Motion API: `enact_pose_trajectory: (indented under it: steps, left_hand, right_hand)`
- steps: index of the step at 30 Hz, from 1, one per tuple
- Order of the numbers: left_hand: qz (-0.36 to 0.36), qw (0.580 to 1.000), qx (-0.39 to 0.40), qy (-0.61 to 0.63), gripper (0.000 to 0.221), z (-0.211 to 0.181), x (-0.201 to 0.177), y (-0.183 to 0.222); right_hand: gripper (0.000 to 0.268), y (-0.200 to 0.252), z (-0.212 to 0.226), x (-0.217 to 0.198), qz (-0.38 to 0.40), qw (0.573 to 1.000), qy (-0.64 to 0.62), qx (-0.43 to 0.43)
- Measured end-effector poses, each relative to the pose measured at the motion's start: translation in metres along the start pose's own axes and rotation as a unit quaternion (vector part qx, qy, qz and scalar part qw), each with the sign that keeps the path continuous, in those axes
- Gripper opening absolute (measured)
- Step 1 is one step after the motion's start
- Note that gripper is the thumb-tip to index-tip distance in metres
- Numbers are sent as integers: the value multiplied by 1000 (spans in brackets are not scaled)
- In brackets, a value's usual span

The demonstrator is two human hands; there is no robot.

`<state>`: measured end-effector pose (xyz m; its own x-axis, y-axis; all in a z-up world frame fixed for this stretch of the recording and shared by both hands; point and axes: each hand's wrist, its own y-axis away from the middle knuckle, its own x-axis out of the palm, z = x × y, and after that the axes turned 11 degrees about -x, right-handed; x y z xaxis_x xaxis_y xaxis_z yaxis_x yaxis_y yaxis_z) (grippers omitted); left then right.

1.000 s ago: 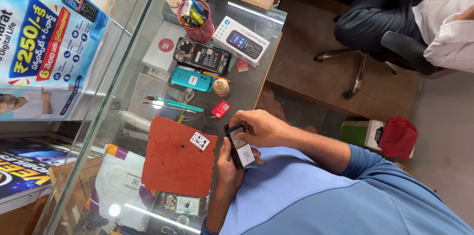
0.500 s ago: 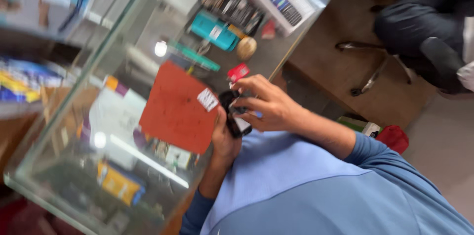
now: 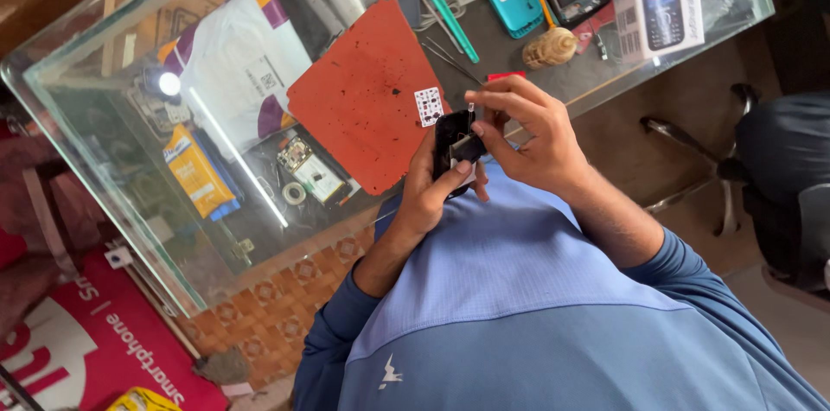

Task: The person assembles a feature phone by inserting the motherboard, connecting ribbon cables, and attaching the keypad and back cover. The person handles the phone casing, battery, and keypad during the process.

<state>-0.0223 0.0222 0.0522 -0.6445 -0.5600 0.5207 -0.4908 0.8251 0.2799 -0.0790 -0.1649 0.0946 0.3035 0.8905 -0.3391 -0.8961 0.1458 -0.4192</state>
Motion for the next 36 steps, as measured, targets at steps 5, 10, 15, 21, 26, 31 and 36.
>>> enact_pose_trajectory:
  steps: [5,10,15,21,26,31,36]
  left_hand:
    - [-5,997,-11,78,57,5,-5,-2]
    - [-5,992,-49,119,54,23,-18,-7]
    - [-33,996,-53,62,57,26,-23,-16]
    - [-44,998,-46,7,55,13,-21,-19]
    - [-52,998,-21,-40,54,9,-18,-19]
    - [-76,992,-27,-92,52,15,-18,-18]
    - [-53,995,-52,-63,51,16,-19,-20]
  right_hand:
    - [25,-4,-7,0,33,997,-75,12]
    - [40,-16,-3,-6,76,997,-28,-9]
    - [38,-19,-3,-5,100,992,34,-63]
    - [28,-23,-3,-10,113,987,71,-93]
    - [27,-28,9,-7,157,966,172,-112]
    - [23,-30,9,-6,194,958,190,-90]
    - [20,-33,6,-4,208,957,196,-52]
